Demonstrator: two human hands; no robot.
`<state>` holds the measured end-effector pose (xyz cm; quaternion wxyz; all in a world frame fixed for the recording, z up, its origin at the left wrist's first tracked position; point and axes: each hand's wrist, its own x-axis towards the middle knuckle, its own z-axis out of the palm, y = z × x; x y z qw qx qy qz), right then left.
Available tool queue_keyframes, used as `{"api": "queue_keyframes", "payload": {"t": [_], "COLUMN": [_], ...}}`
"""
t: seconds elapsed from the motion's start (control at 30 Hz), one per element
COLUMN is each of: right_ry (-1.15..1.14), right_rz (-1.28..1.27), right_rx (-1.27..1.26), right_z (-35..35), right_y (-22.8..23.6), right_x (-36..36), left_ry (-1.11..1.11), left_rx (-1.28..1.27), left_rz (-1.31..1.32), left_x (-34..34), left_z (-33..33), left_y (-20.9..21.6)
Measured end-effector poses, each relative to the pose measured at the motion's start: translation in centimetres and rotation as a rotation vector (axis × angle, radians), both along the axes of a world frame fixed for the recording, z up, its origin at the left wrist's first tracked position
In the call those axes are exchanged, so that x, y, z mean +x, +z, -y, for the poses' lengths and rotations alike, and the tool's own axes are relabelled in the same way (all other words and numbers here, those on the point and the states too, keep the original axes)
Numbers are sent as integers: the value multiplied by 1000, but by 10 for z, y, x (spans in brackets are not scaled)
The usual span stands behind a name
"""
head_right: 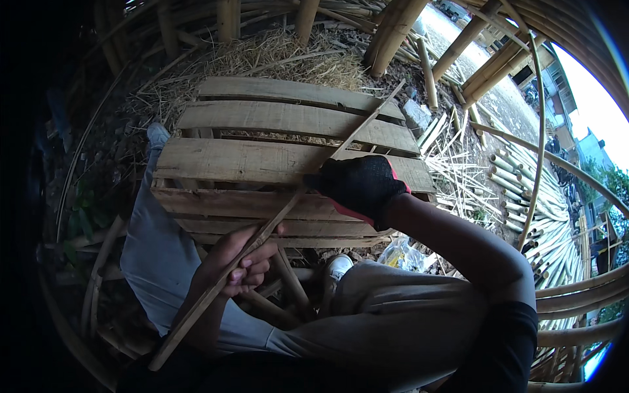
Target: The recorder uses a knife to slice or strip thin pieces of wood from a bamboo pole while sitting on the ground in a workshop area.
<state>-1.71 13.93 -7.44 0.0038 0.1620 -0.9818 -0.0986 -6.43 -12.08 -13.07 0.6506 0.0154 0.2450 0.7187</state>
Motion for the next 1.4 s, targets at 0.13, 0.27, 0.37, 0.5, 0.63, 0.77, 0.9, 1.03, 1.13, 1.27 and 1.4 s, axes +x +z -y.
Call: {"api": "queue_keyframes", "payload": {"t": [0.13, 0.27, 0.37, 0.5, 0.63, 0.77, 0.9, 1.03, 1.13, 1.27, 1.4], "right_ry": [84, -55, -86, -12, -192, 26, -79, -120, -25, -133, -104], "right_rz": [5, 51, 100, 202, 62, 138, 94, 238, 180, 66, 284], "right_rx": [-38, -20, 19, 7, 43, -103, -11, 3, 43, 119, 70], "right_z": [26, -24, 1, 28, -27, 26, -10, 13, 8, -32, 16], "right_y": [7, -8, 7, 19, -2, 6, 0, 14, 8, -3, 16], "right_x": [16, -1, 5, 12, -7, 18, -7, 1, -2, -16, 2], "left_ry": [-3, -3, 6, -7, 8, -11, 6, -9, 9, -21, -32], "left_rx": [-141, -114, -126, -77, -101, -41, 311, 261, 194, 292, 252], "left_rz": [-104, -101, -128, -128, -124, -26, 411, 355, 318, 413, 336], "left_x": [4, 5, 4, 3, 4, 0, -5, -8, -5, -6, -2], "left_z": [-3, -2, 1, 1, 2, 4, 11, 6, 6, 8, 1], "left_y": [13, 10, 11, 8, 8, 3, -16, -17, -18, -18, -23]}}
